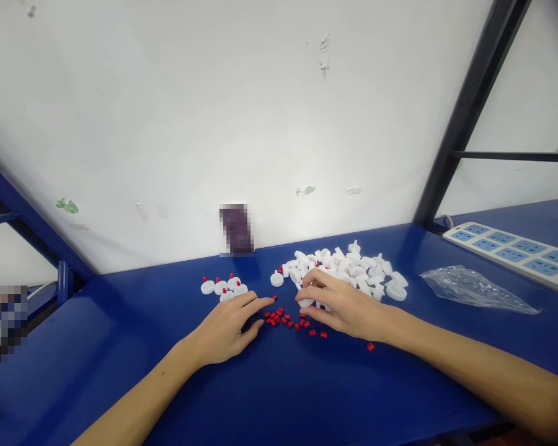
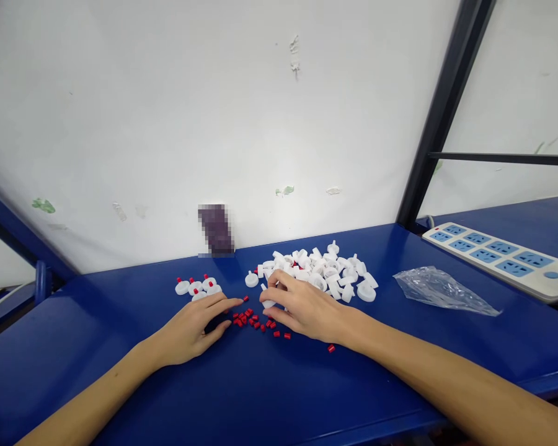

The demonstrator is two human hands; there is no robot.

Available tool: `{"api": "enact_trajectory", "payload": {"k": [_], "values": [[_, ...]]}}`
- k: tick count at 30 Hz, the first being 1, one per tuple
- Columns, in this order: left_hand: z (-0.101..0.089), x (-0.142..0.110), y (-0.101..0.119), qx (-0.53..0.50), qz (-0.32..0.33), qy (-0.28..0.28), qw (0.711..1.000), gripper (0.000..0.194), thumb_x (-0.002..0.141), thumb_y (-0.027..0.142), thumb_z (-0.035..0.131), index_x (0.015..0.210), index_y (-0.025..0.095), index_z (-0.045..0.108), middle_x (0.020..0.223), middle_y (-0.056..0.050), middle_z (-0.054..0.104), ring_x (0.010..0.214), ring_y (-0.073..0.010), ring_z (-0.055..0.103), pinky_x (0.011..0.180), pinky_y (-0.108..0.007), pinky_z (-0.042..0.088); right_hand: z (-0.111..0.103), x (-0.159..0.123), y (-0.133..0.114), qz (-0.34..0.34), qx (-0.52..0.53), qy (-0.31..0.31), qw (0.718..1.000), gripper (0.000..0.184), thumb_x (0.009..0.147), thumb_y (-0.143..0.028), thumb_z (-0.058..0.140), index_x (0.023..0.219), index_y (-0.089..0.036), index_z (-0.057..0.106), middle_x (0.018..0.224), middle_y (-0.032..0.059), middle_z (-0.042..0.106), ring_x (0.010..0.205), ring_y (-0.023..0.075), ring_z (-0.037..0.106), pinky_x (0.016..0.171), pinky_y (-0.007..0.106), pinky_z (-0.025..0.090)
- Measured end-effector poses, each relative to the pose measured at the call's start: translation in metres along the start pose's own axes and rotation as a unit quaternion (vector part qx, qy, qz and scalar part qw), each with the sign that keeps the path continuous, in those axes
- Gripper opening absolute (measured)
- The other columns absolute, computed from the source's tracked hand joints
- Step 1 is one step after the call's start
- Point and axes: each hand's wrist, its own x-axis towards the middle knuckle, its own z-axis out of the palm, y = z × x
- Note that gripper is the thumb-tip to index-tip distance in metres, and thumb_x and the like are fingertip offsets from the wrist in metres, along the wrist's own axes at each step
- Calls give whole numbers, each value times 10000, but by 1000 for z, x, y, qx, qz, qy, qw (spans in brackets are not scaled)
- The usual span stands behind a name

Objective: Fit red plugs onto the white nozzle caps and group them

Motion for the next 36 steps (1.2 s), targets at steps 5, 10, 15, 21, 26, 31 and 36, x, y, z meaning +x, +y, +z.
{"api": "enact_trajectory", "payload": {"k": [5, 10, 15, 21, 26, 31, 36], "values": [[-4, 1, 0, -21, -9, -24, 999, 325, 1018, 251, 447, 1321, 277, 562, 1029, -49, 579, 876, -179, 582, 777, -289, 480, 7, -4, 1, -22, -1, -32, 999, 226, 976, -133, 458, 1131, -182, 616, 1063, 87, 570, 756, 136, 571, 662, 254, 500], [-3, 2, 0, -33, -11, -22, 999, 275, 1018, 216, 427, 1193, 244, 638, 985, -49, 580, 840, -171, 577, 752, -278, 472, 9, -8, -9, -40, -13, -70, 997, 296, 957, -93, 421, 1151, -188, 624, 1081, 90, 597, 784, 147, 605, 675, 263, 524], [-1, 3, 6, -93, -50, 27, 994, 182, 969, 196, 507, 1071, 218, 655, 904, -31, 616, 763, -158, 580, 678, -260, 470, 8, -8, -17, -86, 2, -74, 994, 309, 964, -86, 400, 1157, -167, 627, 1064, 96, 628, 825, 156, 632, 732, 273, 541], [6, 4, 20, -194, -13, 118, 974, 244, 871, 31, 487, 819, 194, 661, 911, -17, 696, 823, -136, 647, 764, -248, 499, 8, -5, -21, -127, -4, -65, 990, 255, 952, -84, 435, 1081, -155, 643, 1011, 91, 668, 901, 191, 629, 813, 316, 528], [7, 3, 20, -152, -4, 105, 983, 232, 897, 65, 475, 892, 195, 667, 943, -33, 666, 819, -141, 623, 744, -256, 487, 6, -4, -22, -119, -14, -88, 989, 250, 943, -81, 442, 1068, -158, 644, 998, 85, 674, 873, 191, 611, 811, 325, 514], [9, 3, 28, -92, -60, 90, 990, 169, 924, 152, 507, 964, 210, 661, 838, -25, 595, 730, -157, 556, 660, -278, 434, 6, -5, -14, -99, 4, -78, 992, 268, 947, -84, 427, 1094, -164, 637, 1001, 83, 665, 910, 186, 618, 824, 324, 508], [18, 5, 35, -93, -55, 58, 992, 168, 966, 194, 495, 981, 216, 661, 778, -9, 594, 691, -149, 546, 628, -264, 411, 5, -4, -6, -78, -23, -40, 996, 257, 950, -96, 437, 1088, -167, 642, 976, 83, 656, 836, 177, 615, 769, 317, 502]]}}
